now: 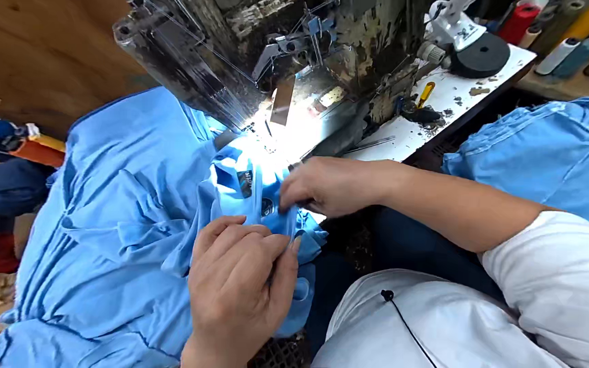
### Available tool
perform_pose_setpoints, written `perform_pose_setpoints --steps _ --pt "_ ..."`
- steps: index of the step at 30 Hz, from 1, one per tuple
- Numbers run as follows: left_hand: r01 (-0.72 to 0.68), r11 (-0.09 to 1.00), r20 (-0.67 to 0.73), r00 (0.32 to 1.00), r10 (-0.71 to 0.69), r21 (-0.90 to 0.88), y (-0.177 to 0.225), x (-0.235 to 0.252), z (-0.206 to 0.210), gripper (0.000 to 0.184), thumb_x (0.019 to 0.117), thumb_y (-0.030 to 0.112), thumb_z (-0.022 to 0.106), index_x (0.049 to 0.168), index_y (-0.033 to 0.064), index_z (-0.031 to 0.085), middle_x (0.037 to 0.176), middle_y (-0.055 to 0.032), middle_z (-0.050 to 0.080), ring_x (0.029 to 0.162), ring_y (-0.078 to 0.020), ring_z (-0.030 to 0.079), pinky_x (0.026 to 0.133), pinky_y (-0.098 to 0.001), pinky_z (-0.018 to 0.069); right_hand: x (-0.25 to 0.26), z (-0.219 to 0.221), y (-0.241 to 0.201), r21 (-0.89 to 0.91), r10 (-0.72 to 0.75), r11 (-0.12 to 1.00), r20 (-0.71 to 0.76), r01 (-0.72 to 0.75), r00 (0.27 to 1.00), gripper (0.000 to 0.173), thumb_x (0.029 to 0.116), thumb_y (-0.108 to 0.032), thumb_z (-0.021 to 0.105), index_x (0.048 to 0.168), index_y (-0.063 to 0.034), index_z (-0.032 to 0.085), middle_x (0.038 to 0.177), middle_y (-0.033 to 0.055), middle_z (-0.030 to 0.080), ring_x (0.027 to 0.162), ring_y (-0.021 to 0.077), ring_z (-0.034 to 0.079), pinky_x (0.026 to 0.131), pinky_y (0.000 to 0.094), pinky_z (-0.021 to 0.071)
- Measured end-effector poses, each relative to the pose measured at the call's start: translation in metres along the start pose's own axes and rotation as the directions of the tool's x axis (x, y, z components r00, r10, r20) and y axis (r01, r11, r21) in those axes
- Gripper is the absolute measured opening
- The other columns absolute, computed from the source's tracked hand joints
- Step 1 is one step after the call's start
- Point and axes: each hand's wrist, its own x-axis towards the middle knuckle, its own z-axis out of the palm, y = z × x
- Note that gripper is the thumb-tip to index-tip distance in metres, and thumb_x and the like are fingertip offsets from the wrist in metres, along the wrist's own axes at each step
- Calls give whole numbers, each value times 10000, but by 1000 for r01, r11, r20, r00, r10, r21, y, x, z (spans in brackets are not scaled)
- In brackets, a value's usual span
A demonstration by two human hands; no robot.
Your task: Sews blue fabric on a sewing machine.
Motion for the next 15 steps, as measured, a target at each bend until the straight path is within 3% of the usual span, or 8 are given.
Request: perform_pose_setpoints --steps 2,3,4,6,8,11,15 --pt "-1 997 18 1000 0 81 -12 -1 19 318 933 433 732 985 130 651 916 -24 676 989 -157 644 1062 -439 425 -15 -6 -10 16 -114 993 5 113 994 123 901 -12 680 953 -49 786 876 48 733 837 152 696 758 334 571" --pt "-18 987 61 998 8 157 -24 -5 34 379 903 450 740 1061 114 659 981 -71 686 1067 -238 633 1075 -513 387 -27 -5 -12 19 -108 994 -9 108 994 120 912 -20 670 951 -40 782 867 51 733 829 149 699 755 324 576" --pt "-43 972 108 994 19 229 -39 -13 50 351 894 370 718 1126 109 683 1030 -100 705 1142 -307 628 1084 -591 359 -42 -2 -11 26 -75 997 -28 76 997 129 918 -17 654 961 -31 775 883 63 739 832 152 704 766 319 581" --pt "-78 949 145 989 34 304 -64 -35 66 225 885 185 655 1091 133 727 1019 -100 715 1177 -360 630 1075 -700 333 -75 13 -12 53 41 998 -34 -39 999 145 936 -7 625 1005 -15 753 972 100 750 891 188 725 817 345 597" --pt "-112 932 126 989 73 344 -68 -46 62 179 942 195 602 1082 178 714 996 -72 696 1142 -320 635 1087 -685 316 -100 30 -11 105 105 990 -84 -96 991 173 947 8 599 1042 -5 742 1061 123 752 942 192 731 849 322 596" --pt "-117 927 115 990 81 355 -61 -47 56 180 973 202 570 1099 182 697 985 -63 673 1116 -282 634 1104 -664 287 -108 45 -8 183 148 977 -193 -113 970 172 972 -26 595 1050 -1 746 1066 124 749 877 117 712 800 209 574" --pt "-132 904 109 989 96 407 -77 -30 51 176 957 144 572 1048 144 723 985 -87 693 1142 -311 635 1109 -677 274 -89 49 3 167 162 978 -223 -126 961 161 986 -57 604 1032 2 746 1031 121 750 842 111 707 780 208 575"
